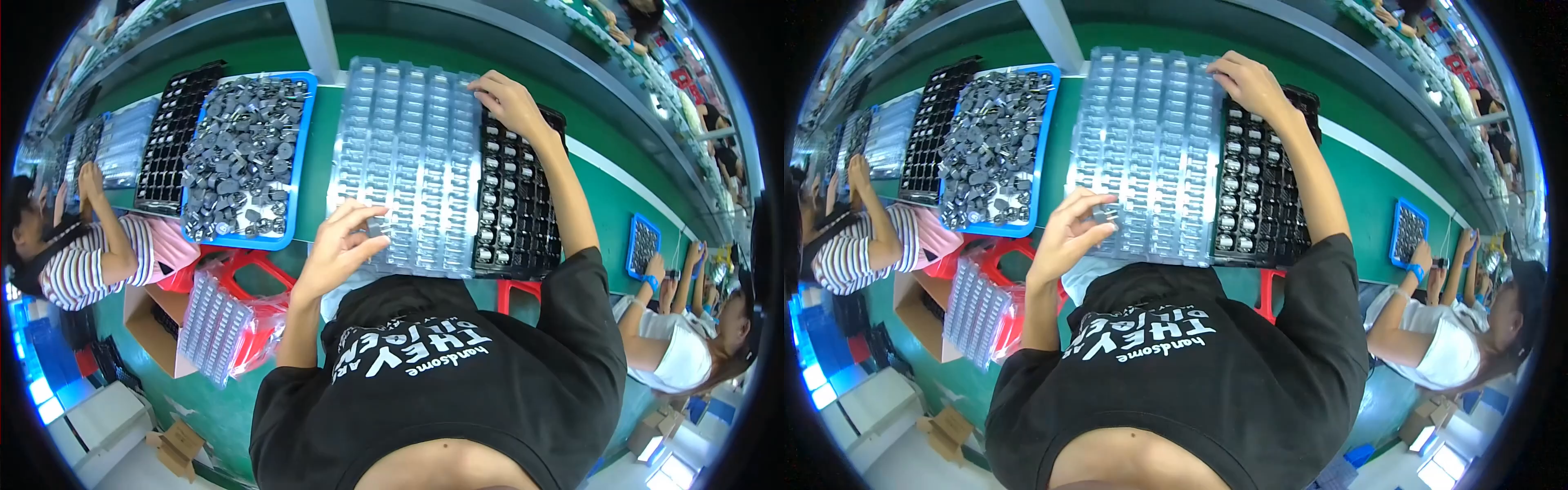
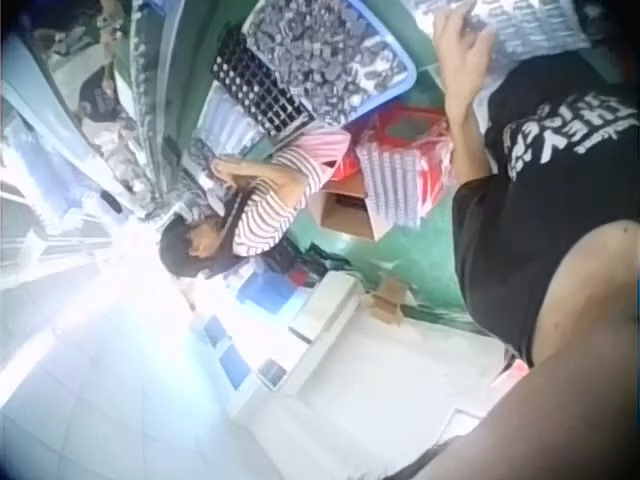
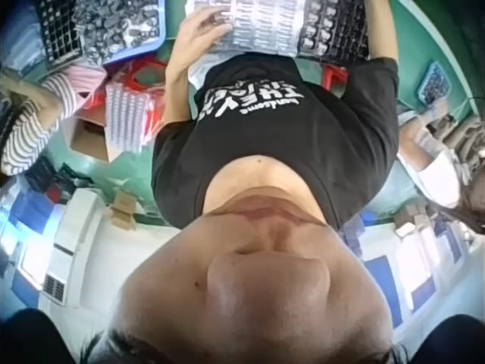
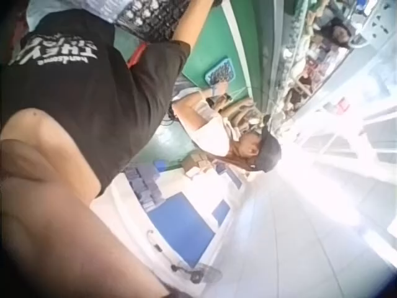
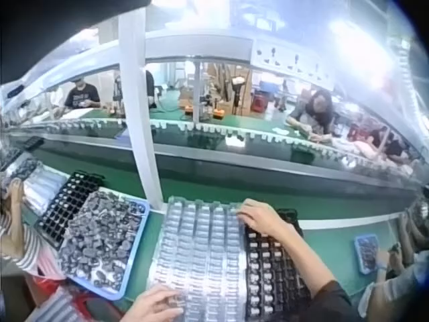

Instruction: The person assembles small electronic components by hand, then places them into a plastic tray.

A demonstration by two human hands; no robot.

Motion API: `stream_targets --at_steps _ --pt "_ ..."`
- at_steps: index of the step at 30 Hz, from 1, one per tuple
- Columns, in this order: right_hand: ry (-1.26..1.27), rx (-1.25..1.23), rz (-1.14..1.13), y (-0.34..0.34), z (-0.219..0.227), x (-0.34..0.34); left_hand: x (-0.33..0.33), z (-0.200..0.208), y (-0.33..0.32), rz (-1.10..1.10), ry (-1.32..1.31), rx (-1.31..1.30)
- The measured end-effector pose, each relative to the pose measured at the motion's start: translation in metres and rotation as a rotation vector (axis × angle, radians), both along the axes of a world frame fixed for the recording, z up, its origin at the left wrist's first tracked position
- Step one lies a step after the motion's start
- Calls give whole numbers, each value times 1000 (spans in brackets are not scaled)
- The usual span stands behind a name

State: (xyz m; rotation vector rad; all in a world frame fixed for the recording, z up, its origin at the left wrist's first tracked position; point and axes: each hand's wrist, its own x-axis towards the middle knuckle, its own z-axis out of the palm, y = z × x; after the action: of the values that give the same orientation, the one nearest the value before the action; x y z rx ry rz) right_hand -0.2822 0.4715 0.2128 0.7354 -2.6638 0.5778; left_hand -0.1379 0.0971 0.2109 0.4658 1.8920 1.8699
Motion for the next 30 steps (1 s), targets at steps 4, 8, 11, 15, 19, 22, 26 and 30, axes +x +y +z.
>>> stream_targets --at_steps 4,8,11,15,19,22,26,30 --pt "-66 160 44 -4 -3 -30 8 4 3 39 -155 174" --pt "-176 314 70 -9 12 -39 4 4 -3 52 -305 226" --pt "-90 371 172 -10 9 -54 0 -4 -3 56 -343 462" --pt "-21 236 299 3 3 -66 -8 -1 -9 36 -446 631" --pt "26 86 151 0 3 -52 -6 -6 -13 32 -402 635" --pt "-332 -508 52 -44 26 -5 -10 -5 -13 73 -492 750" --pt "-744 -1014 523 -103 44 59 -3 -11 -11 77 -393 762" --pt "-907 -1095 633 -134 46 101 0 -3 -6 60 -413 946"
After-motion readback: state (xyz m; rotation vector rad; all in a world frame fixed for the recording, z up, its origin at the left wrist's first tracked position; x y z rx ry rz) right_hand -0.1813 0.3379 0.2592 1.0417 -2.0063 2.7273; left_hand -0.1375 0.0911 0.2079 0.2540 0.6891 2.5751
